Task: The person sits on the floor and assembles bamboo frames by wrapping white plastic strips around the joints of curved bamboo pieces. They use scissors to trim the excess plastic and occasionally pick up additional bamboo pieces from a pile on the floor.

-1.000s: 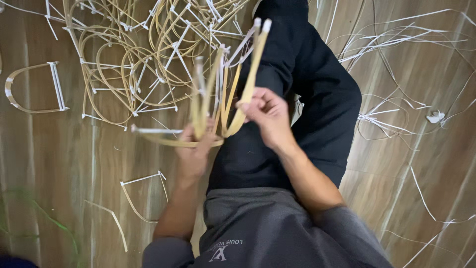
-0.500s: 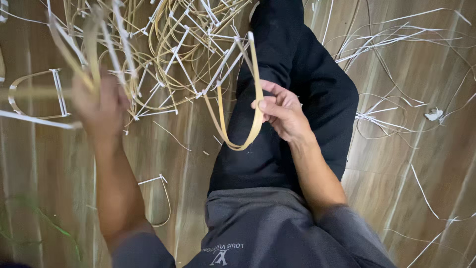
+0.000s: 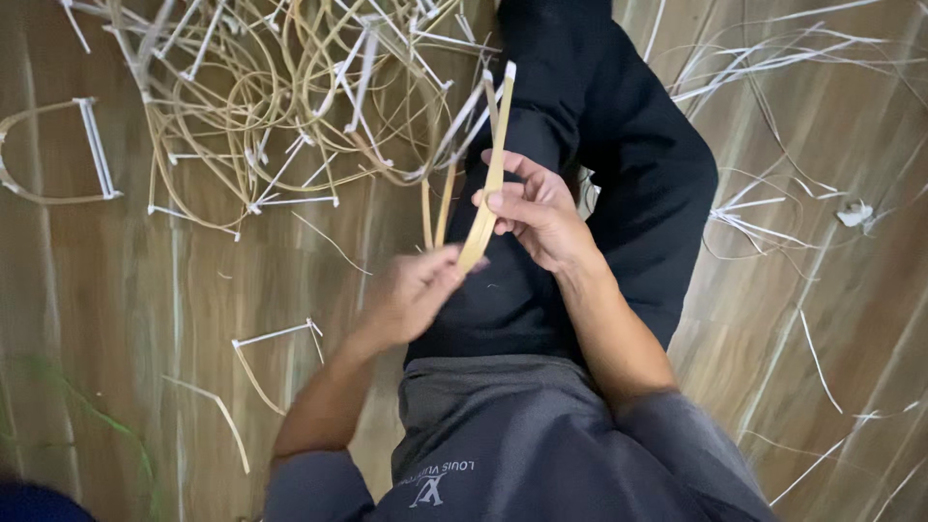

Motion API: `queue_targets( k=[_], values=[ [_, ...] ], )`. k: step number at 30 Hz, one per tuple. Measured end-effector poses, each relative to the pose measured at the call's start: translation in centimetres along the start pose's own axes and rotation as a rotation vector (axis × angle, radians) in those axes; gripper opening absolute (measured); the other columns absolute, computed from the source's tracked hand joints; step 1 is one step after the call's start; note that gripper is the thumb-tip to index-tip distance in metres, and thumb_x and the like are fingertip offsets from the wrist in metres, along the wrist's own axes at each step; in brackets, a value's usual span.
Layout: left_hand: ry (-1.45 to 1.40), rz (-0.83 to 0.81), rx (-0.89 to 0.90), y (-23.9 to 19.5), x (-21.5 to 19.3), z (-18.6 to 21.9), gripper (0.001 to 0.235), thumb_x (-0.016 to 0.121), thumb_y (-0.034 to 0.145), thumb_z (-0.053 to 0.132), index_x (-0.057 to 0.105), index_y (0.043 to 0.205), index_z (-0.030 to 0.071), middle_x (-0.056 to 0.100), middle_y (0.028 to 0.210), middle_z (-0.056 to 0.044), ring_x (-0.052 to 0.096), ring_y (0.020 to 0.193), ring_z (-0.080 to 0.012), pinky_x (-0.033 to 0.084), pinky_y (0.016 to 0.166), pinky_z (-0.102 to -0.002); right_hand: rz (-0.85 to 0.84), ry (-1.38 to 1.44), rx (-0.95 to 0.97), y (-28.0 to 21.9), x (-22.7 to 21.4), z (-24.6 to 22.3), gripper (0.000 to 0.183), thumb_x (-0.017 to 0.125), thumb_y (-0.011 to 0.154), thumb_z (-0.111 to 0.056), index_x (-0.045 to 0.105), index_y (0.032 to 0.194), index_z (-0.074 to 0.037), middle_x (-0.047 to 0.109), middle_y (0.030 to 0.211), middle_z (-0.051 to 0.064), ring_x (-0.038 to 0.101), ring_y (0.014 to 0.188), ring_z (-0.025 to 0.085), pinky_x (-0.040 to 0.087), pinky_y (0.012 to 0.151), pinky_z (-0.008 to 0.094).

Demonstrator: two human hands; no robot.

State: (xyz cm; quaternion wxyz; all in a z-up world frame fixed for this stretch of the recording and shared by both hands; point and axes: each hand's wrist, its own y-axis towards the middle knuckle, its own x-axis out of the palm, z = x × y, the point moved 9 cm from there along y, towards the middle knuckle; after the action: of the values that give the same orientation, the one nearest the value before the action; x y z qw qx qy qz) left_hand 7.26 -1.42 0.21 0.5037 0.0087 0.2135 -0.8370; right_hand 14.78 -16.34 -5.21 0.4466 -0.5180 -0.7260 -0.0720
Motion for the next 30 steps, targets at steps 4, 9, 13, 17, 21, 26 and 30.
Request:
queue_targets(
  k=[4,9,13,17,21,26,30],
  values=[
    [-0.523,-0.067,0.07,1.1,2.7,-0.6,0.028,0.056,0.106,0.011,0.066,0.126,-0.005,0.073,0.098,-0.007,0.069,0.09,-0.0112,0.057,0.086,-0.027,-0.015,0.001,0.011,-0.6,0.4,0.0,0.06,0.073,0.093,0.003,0.046,0.147,0.006,0.076,0.103,0.019,0.072,0.076,0.015,0.058,0.067,0.023],
    [-0.614,-0.045,-0.007,1.3,2.9,-3.8,0.018,0.068,0.1,0.006,0.07,0.114,-0.005,0.074,0.094,-0.005,0.071,0.085,-0.0113,0.058,0.081,-0.026,-0.008,-0.059,0.041,-0.9,0.9,0.1,0.063,0.072,0.093,-0.002,0.039,0.147,0.003,0.076,0.104,0.019,0.075,0.079,0.017,0.062,0.07,0.026],
    [-0.304,0.23,-0.095,0.1,0.6,-3.6,0.014,0.074,0.095,0.006,0.07,0.104,-0.004,0.076,0.09,-0.006,0.068,0.08,-0.0108,0.055,0.073,-0.025,-0.028,-0.19,0.025,-0.9,1.9,0.7,0.067,0.072,0.094,-0.004,0.036,0.15,0.004,0.076,0.11,0.019,0.077,0.088,0.018,0.063,0.074,0.027],
    [-0.265,0.223,0.028,-1.0,-0.1,-0.8,0.026,0.069,0.095,0.006,0.061,0.118,-0.002,0.073,0.096,-0.005,0.067,0.086,-0.0093,0.055,0.078,-0.024,-0.024,-0.172,0.027,-0.7,2.3,1.4,0.076,0.076,0.098,-0.004,0.033,0.16,0.007,0.072,0.103,0.018,0.073,0.084,0.017,0.062,0.074,0.028],
    [-0.238,0.143,0.058,-1.7,0.0,-0.8,0.029,0.062,0.097,0.004,0.059,0.126,0.001,0.074,0.098,-0.006,0.07,0.09,-0.0104,0.058,0.082,-0.027,0.016,-0.16,0.081,-0.8,1.7,1.4,0.076,0.072,0.094,-0.008,0.03,0.156,0.007,0.077,0.108,0.018,0.078,0.086,0.019,0.062,0.069,0.027],
    [-0.658,0.347,0.091,-3.8,-5.8,-2.5,0.016,0.059,0.109,0.014,0.056,0.122,0.005,0.071,0.096,-0.01,0.072,0.089,-0.0186,0.062,0.086,-0.037,-0.052,-0.418,0.082,-1.5,2.2,0.5,0.052,0.065,0.102,-0.014,0.049,0.149,0.004,0.077,0.113,0.017,0.077,0.095,0.018,0.062,0.08,0.028],
    [-0.5,0.664,0.446,-8.1,-13.1,-0.4,0.016,0.064,0.112,0.015,0.054,0.12,0.007,0.07,0.093,-0.011,0.072,0.085,-0.0203,0.059,0.084,-0.038,0.06,-0.515,-0.052,-3.2,-0.5,-2.8,0.04,0.064,0.103,-0.013,0.057,0.139,0.001,0.076,0.113,0.018,0.076,0.096,0.02,0.061,0.081,0.03]
  ],
)
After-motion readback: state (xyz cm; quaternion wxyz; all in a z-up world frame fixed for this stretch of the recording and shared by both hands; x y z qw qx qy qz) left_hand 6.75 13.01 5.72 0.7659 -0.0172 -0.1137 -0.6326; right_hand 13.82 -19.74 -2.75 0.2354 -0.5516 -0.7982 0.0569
